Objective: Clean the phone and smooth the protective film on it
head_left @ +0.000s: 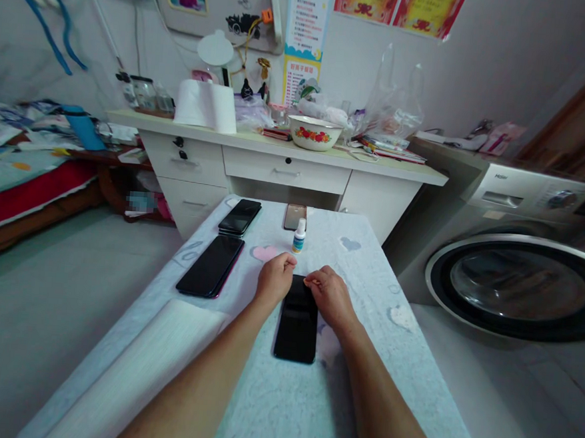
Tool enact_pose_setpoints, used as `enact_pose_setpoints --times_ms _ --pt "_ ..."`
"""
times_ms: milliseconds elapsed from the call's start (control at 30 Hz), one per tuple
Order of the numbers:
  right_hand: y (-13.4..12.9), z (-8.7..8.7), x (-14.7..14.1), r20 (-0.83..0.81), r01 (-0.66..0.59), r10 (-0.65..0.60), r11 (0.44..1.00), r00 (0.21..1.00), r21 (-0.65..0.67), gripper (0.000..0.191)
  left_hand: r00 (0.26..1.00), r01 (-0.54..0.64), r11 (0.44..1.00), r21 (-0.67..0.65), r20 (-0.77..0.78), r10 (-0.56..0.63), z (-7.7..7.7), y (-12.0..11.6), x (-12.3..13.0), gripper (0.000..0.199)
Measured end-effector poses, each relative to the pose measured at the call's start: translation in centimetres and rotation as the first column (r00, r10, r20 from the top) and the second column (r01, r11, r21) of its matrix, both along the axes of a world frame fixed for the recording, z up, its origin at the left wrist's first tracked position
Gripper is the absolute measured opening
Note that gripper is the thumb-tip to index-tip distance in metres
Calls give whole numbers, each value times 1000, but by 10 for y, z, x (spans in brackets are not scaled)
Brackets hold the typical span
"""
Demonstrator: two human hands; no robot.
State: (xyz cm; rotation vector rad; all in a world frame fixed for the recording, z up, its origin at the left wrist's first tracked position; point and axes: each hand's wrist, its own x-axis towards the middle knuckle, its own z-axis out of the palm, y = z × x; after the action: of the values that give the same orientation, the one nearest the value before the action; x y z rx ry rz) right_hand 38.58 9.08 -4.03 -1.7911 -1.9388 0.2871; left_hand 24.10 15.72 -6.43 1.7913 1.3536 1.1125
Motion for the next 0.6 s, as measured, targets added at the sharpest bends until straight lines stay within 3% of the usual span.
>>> enact_pose_setpoints --times_ms 300,600 --pt "-4 11 -7 -6 -165 165 984 986 -68 15 987 153 988 13 -51 -152 -1 1 -10 26" --pt "-11 23 -20 4 -313 317 938 948 -146 19 976 211 978 0 -61 -210 -1 15 -17 26"
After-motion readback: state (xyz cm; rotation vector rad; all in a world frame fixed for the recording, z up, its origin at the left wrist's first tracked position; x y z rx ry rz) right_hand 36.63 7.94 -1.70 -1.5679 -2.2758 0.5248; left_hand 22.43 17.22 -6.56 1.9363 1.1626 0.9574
